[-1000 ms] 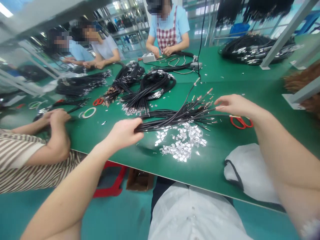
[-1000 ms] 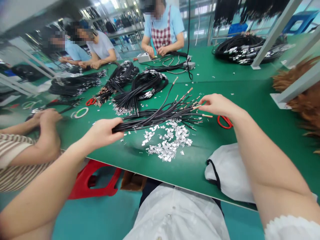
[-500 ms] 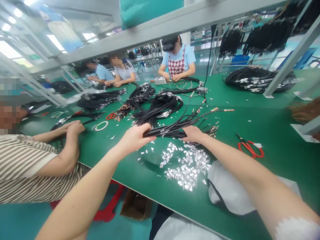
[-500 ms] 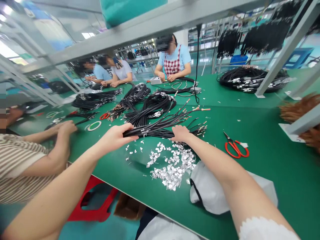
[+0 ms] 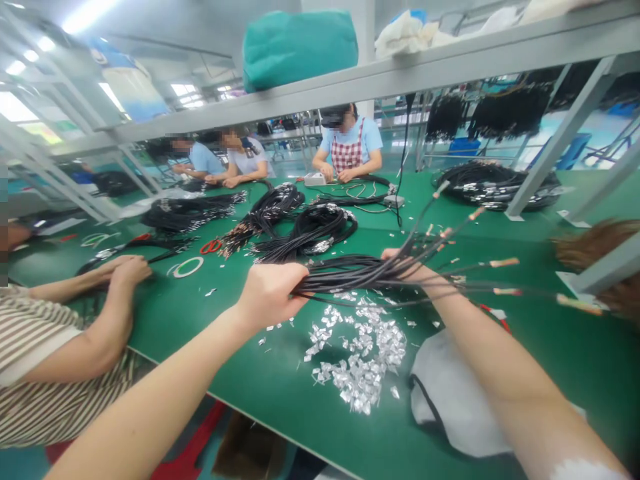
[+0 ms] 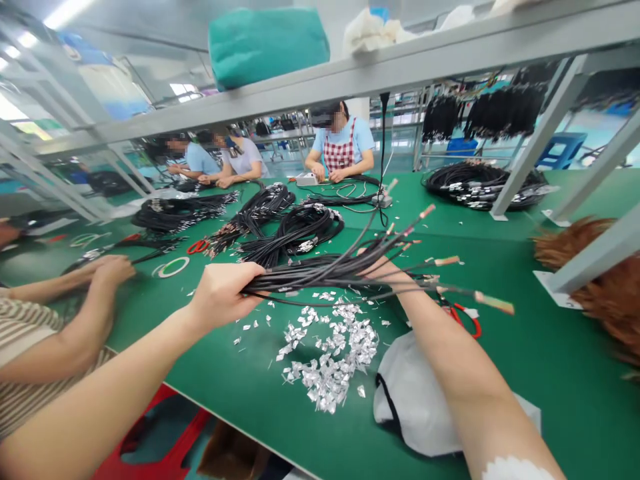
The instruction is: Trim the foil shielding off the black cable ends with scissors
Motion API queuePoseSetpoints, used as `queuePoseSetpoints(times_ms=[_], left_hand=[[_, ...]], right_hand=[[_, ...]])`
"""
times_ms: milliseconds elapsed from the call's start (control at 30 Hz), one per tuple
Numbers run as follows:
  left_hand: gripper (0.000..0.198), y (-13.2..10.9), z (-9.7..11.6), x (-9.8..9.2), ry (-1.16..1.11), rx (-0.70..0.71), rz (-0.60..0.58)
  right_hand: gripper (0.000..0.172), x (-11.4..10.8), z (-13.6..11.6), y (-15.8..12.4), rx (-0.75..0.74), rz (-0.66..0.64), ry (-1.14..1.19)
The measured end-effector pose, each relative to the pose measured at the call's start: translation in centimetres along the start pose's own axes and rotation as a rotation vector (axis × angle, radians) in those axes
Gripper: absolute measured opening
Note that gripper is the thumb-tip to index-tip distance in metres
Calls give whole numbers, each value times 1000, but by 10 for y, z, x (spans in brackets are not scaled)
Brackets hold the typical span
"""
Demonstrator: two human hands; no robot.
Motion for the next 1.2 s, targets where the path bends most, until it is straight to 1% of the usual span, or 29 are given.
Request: queuePoseSetpoints(times_ms=[67, 133, 200, 233, 267, 300, 333, 367, 400, 467, 500, 567, 633, 667, 733, 767, 833, 900, 967, 1033, 1067, 1100, 1133, 1167, 1200], left_hand=[[11, 7, 4, 6, 31, 106, 19], [16, 17, 4, 16, 63, 148, -18], [24, 30, 0, 31, 81, 160, -105], [28, 37, -1, 40, 84, 172, -167], [30, 46, -2, 49, 81, 196, -230], [31, 55, -3, 58, 72, 215, -272], [32, 65, -3, 65, 56, 230, -286], [32, 76, -2, 71, 42, 235, -281], [32, 88, -1, 77, 29, 230, -249], [32, 110, 3, 87, 4, 195, -171], [33, 120, 7, 93, 4, 177, -147], [32, 137, 17, 107, 22, 133, -122], [27, 151, 29, 120, 23, 78, -106], [23, 157, 35, 126, 10, 48, -98], [23, 164, 43, 135, -38, -50, -50], [29, 166, 45, 139, -71, -121, -24], [47, 162, 42, 148, -167, -211, -43], [61, 150, 31, 157, -263, -257, -97], [63, 129, 9, 163, -331, -324, -150], [63, 98, -22, 170, -361, -485, -209], [60, 80, -37, 175, -377, -569, -266], [54, 64, -49, 179, -382, -609, -302], [50, 48, -60, 182, -383, -637, -327], [46, 34, -69, 185, -384, -660, -352], [45, 21, -76, 188, -383, -681, -378]], right_hand=[[30, -19, -2, -11, 28, 53, 89], [34, -29, -11, -28, 31, 60, 188], [47, -31, -25, -47, -7, 26, 314], [51, -31, -33, -56, -38, 5, 541], [52, -32, -39, -65, -64, 6, 716], [51, -33, -46, -72, -106, -21, 784], [54, -33, -51, -78, -130, -45, 804], [60, -34, -53, -82, -135, -68, 759], [67, -35, -53, -85, -129, -82, 682], [77, -39, -49, -89, -105, -63, 539], [80, -41, -46, -91, -102, -41, 511], [83, -42, -41, -94, -102, -35, 555], [79, -40, -35, -97, -76, -28, 661], [74, -40, -31, -98, -57, 9, 705], [62, -46, -22, -101, -21, 157, 747], [57, -51, -18, -102, -1, 241, 750], [46, -62, -8, -103, 65, 368, 732], [37, -76, 2, -100, 157, 465, 686], [27, -94, 14, -89, 243, 564, 588], [22, -113, 28, -70, 276, 673, 450], [22, -120, 36, -58, 258, 703, 410], [23, -123, 45, -44, 256, 692, 373], [25, -122, 57, -30, 286, 632, 311], [28, -116, 68, -17, 319, 508, 227], [30, -110, 81, -9, 348, 456, 201]])
Point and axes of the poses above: each hand's wrist, its own y-axis towards the middle knuckle, its own x-axis out of the palm, z = x × y, the point moved 5 cm from there along y, towards the middle knuckle, and after that the axes turned 8 degrees about -y, right-handed, at the moved point
